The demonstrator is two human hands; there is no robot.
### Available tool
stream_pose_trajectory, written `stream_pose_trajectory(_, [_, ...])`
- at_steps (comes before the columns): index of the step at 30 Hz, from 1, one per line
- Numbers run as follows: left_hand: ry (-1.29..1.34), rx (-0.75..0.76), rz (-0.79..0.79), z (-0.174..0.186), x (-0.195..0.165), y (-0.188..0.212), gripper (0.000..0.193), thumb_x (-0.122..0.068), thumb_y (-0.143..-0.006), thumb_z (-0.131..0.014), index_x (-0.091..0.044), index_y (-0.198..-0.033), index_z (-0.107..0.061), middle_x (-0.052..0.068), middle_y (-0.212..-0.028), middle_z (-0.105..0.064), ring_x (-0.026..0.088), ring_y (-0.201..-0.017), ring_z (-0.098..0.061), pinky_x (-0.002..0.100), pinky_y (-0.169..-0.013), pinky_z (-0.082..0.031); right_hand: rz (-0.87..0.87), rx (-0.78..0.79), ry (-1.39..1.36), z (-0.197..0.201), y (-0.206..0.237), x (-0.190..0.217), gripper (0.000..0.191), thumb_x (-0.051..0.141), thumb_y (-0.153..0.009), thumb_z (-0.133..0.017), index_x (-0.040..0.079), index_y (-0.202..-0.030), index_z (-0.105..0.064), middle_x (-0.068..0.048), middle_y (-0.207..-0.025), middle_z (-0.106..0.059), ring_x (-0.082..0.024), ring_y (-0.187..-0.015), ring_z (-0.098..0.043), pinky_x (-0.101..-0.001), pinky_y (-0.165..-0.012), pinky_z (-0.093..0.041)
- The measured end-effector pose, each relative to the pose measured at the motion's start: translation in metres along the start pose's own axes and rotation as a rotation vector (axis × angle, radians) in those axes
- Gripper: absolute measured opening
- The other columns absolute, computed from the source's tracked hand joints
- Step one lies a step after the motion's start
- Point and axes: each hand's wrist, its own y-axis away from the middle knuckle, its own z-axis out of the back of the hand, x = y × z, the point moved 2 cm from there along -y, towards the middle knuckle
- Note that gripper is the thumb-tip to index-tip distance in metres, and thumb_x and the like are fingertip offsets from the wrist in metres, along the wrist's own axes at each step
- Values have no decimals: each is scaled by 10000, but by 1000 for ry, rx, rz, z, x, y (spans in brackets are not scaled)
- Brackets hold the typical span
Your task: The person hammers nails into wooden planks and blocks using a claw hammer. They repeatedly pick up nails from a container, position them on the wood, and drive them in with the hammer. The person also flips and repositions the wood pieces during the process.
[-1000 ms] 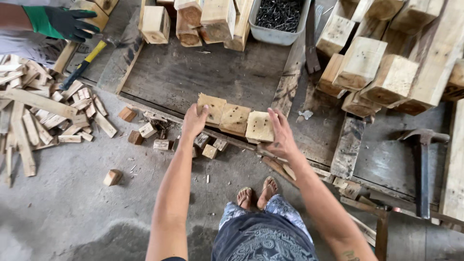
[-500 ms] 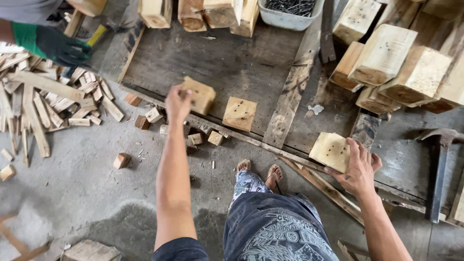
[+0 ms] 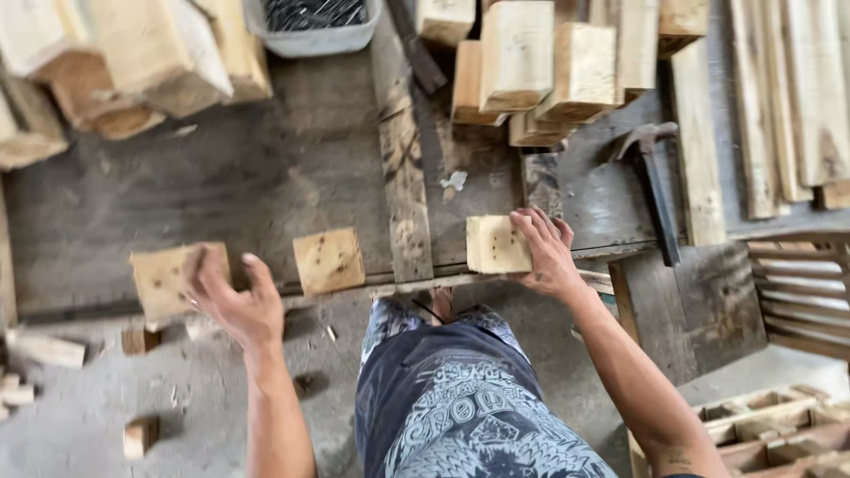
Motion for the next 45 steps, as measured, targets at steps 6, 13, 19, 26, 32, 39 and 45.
stream_pose_trajectory(6, [130,400,-106,-28,-32,3,598,-328,-937,-727,3,-1415,-586,284,-1551,-487,468,-1456,-407,559,-1190,-344,-112,165,51,32,-3,-1,1162,366,-557,-955,189,-1532,-348,-194,-1551,-354,-404,-1483,-246,-608,-1134,-274])
stream_pose_trajectory(13, [317,172,-160,-74,-26,21,613,-378,-973,-727,63,-1376,-589,280,-1443,-575,410,-1344,-528,505,-1145,-454,-298,-121,-290,46,47,-39,1295,317,-580,-970,45,-1571,-180,-243,-1599,-320,-404,-1435,-337,-597,-1117,-323])
stream_pose_trajectory(19, [349,91,-359,-132,-39,19,571,-330,-911,-694,68,-1312,-609,262,-1269,-615,396,-1190,-588,491,-1065,-497,-791,-604,-384,98,86,-168,811,325,-791,-830,93,-1501,-514,-141,-1394,-667,-283,-1254,-674,-412,-1069,-543])
stream_pose_trajectory(26, [316,-33,-462,-192,-151,52,568,-297,-833,-684,58,-1272,-621,248,-1164,-633,386,-1082,-626,480,-983,-528,-1036,-327,86,146,68,-247,1151,539,-608,-935,133,-1533,-384,-143,-1529,-410,-349,-1406,-358,-554,-1098,-350])
stream_pose_trajectory(32, [289,170,-184,-199,-203,107,635,-284,-790,-732,45,-1319,-609,257,-1239,-621,378,-1122,-631,475,-959,-532,-879,-355,-225,139,66,-299,994,488,-644,-917,143,-1488,-521,-175,-1392,-588,-323,-1269,-569,-452,-1081,-477])
stream_pose_trajectory(39, [195,392,89,-113,-220,114,550,-309,-925,-672,24,-1354,-581,257,-1366,-584,429,-1289,-533,475,-1079,-415,-644,-528,-482,134,112,-296,733,336,-812,-844,104,-1473,-629,-228,-1401,-614,-349,-1274,-596,-458,-1044,-489])
stream_pose_trajectory(45, [106,-46,225,-61,-181,109,444,-283,-1000,-629,7,-1333,-590,224,-1339,-596,399,-1284,-538,483,-1099,-423,-196,-533,-416,110,123,-202,818,311,-690,-878,3,-1407,-631,-218,-1305,-542,-307,-1105,-570,-391,-899,-510])
